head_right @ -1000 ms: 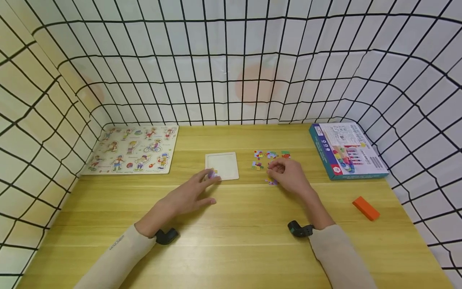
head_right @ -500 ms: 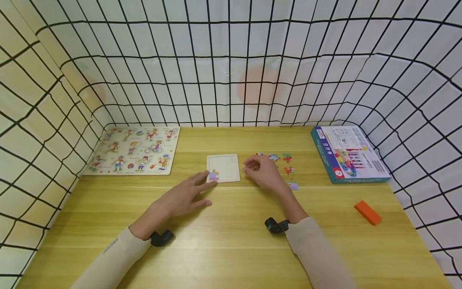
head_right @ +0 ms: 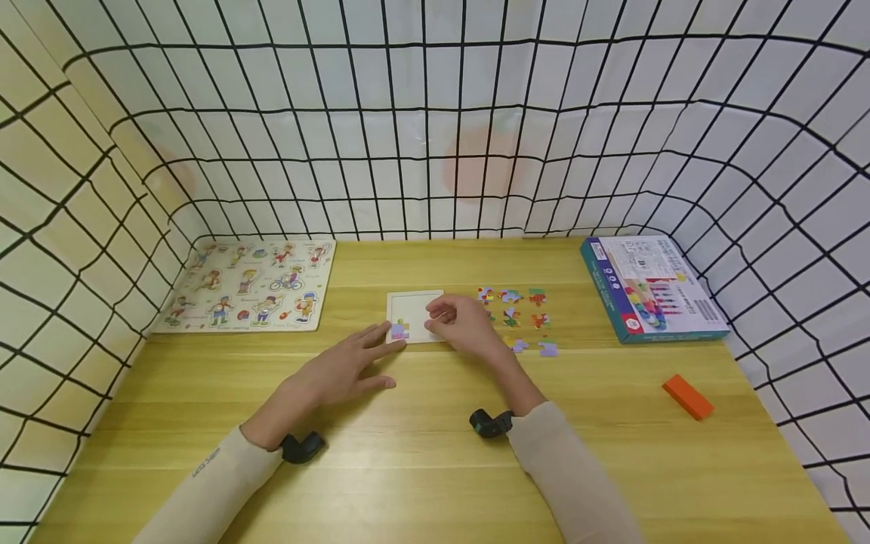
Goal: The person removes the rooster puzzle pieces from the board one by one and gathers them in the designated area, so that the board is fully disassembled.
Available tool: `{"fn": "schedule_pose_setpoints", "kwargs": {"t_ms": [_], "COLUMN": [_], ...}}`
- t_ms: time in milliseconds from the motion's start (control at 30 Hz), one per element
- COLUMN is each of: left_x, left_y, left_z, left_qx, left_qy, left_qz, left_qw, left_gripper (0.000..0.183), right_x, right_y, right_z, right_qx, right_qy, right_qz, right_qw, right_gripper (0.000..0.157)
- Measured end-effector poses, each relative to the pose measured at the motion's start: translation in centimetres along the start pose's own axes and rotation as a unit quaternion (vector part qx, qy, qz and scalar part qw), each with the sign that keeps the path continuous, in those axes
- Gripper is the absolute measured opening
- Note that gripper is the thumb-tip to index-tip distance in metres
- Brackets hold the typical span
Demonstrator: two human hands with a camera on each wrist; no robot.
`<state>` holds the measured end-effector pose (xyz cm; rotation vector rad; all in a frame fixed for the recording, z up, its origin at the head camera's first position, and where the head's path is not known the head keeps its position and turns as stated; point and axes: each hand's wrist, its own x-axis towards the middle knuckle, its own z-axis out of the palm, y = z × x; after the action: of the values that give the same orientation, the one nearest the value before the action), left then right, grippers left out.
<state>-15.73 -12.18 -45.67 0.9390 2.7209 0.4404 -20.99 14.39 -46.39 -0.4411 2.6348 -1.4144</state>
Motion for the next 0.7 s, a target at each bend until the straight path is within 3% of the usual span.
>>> {"fn": "schedule_pose_setpoints", "kwargs": {"t_ms": [700], "left_x": [0.3], "left_y": [-0.4], "left_z": [0.2], "left_qx": [0.004], "left_qy": [-0.006], "left_qz": [0.003], "left_qw": [1.0], "left_gripper": [0.067], "right_x": [0.9], "right_y": [-1.7], "right_z": [2.2], "right_qx": [-0.016], "right_qy": [-0.039], "right_qz": [0.025], "right_qw": [0.999], "right_gripper": [0.028]}}
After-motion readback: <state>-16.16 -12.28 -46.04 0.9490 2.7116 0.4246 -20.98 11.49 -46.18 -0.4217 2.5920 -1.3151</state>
